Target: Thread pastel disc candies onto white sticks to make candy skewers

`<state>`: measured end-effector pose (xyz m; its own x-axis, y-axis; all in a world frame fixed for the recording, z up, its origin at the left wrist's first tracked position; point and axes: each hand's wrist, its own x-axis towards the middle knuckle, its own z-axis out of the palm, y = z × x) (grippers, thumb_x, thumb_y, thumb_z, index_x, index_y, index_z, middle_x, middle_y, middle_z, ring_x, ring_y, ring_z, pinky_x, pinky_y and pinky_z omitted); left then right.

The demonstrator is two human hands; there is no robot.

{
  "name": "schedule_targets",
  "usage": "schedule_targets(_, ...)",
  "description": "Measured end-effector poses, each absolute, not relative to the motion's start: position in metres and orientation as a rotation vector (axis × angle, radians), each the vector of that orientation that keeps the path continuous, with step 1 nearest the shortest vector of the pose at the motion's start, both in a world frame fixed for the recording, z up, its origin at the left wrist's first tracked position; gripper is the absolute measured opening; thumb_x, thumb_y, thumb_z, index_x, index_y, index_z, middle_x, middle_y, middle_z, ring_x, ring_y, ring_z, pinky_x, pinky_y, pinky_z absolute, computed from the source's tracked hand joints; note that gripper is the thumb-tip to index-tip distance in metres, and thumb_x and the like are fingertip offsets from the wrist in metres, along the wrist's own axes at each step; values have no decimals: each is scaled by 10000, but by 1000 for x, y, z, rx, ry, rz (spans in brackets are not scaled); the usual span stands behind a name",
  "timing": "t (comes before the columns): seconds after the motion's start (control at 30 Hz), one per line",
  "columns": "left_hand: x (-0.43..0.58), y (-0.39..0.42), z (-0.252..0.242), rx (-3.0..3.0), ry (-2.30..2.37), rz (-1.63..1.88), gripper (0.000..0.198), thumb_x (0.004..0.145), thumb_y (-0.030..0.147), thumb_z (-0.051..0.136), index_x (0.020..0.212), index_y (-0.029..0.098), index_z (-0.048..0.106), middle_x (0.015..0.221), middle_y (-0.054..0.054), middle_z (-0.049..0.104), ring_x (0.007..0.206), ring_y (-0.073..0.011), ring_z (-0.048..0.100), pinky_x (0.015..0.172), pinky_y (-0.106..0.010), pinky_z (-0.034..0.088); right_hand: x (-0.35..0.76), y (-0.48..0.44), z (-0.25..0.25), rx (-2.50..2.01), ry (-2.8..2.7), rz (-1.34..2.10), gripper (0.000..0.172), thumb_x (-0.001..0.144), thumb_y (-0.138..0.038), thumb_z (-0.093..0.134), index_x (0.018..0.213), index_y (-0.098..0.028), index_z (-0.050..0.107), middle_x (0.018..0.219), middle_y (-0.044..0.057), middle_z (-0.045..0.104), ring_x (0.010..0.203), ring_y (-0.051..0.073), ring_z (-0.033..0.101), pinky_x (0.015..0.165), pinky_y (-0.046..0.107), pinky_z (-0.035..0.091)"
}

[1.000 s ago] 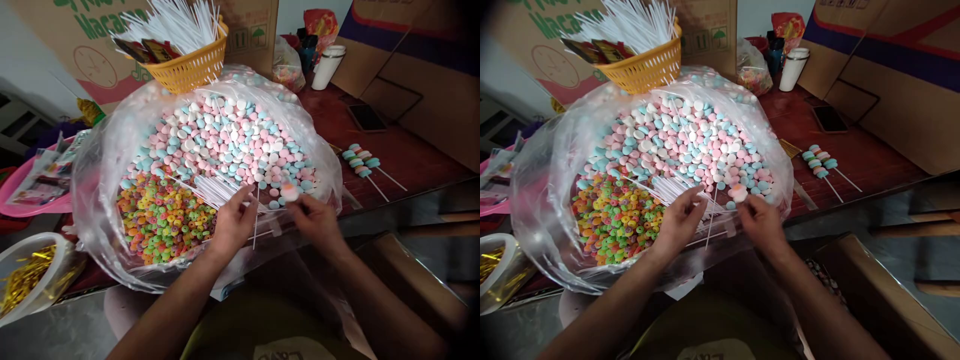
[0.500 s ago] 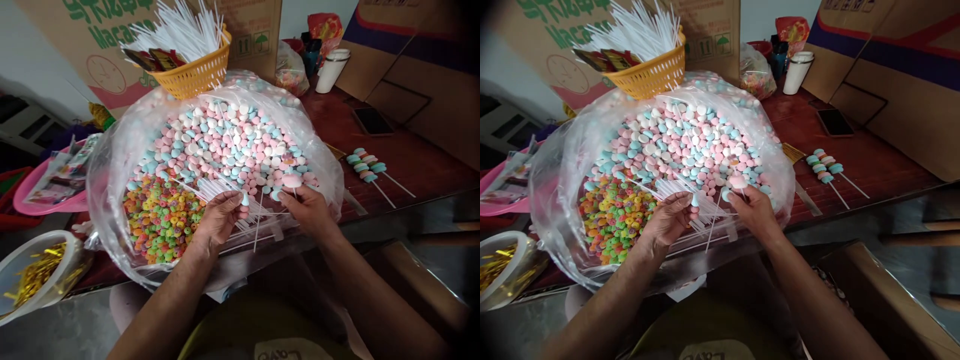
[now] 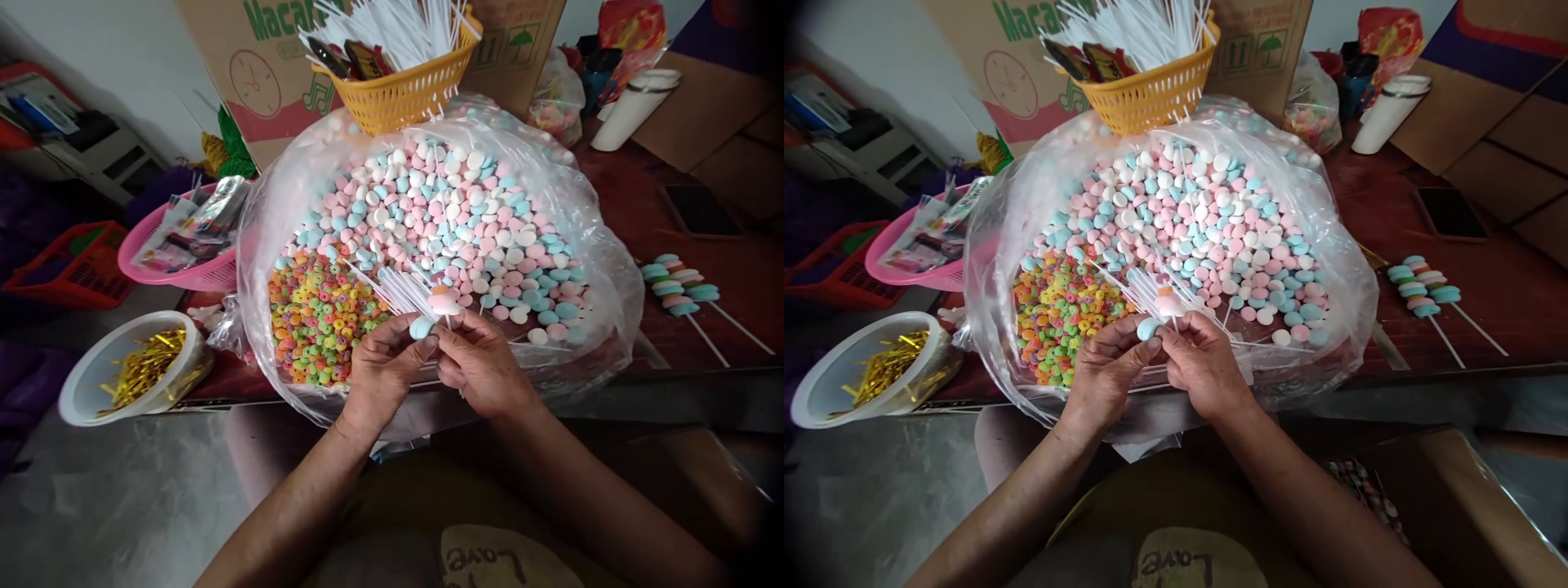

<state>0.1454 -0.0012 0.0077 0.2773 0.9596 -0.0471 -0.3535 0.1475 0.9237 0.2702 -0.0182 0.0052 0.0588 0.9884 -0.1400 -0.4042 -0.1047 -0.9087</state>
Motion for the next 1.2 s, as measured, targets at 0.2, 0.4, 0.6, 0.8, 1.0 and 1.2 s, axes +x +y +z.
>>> schedule_targets(0.2, 136, 12, 5, 929, 877, 1227, 206, 643, 226, 729, 833, 178, 665, 716, 20, 669, 614, -95, 603, 637, -229, 509, 293, -56, 19, -1488, -1490, 958, 243, 880, -324, 460, 690, -185, 526, 539, -42, 437, 476, 78, 400, 461, 215, 314)
schedule_targets(0.4, 134, 17, 5, 994, 922, 1280, 229, 632, 207, 720, 845, 153, 658, 744, 0, 674, 669, -96, 609, 646, -205, 497, 291, -72, 10, -1554, -1858, 551, 290, 892, -257, 400, 608, -199, 392, 507, -38, 449, 450, 84, 407, 467, 212, 323)
schedule_targets(0.6, 139, 12, 6, 1075, 1048, 1320, 255, 613, 181, 702, 861, 146, 651, 746, -9, 680, 653, -96, 610, 624, -198, 495, 291, -69, 9, -1593, -1875, 439, 294, 893, -256, 403, 613, -207, 328, 498, -46, 419, 438, 82, 367, 448, 215, 287)
schedule_targets(0.8, 136, 10, 0, 1335, 1137, 1271, 259, 690, 174, 618, 945, 143, 654, 740, -15, 679, 643, -106, 612, 630, -208, 508, 289, -72, 7, -1559, -1906, 391, 249, 890, -231, 393, 644, -199, 421, 519, -34, 478, 442, 91, 404, 469, 221, 309)
schedule_targets(1.0, 131, 5, -5, 1748, 1274, 1222, 283, 686, 132, 595, 943, 196, 695, 800, 1, 700, 621, -95, 613, 652, -206, 507, 291, -75, 4, -1651, -1972, 444, 242, 885, -236, 358, 733, -182, 538, 609, 15, 593, 508, 130, 527, 506, 244, 346)
schedule_targets(1.2, 140, -3, -11, 1542, 1355, 1183, 258, 681, 165, 594, 919, 164, 693, 707, 6, 691, 598, -105, 617, 613, -209, 514, 284, -76, 2, -1702, -1961, 323, 234, 865, -188, 343, 795, -184, 567, 649, 33, 632, 560, 154, 579, 526, 250, 349)
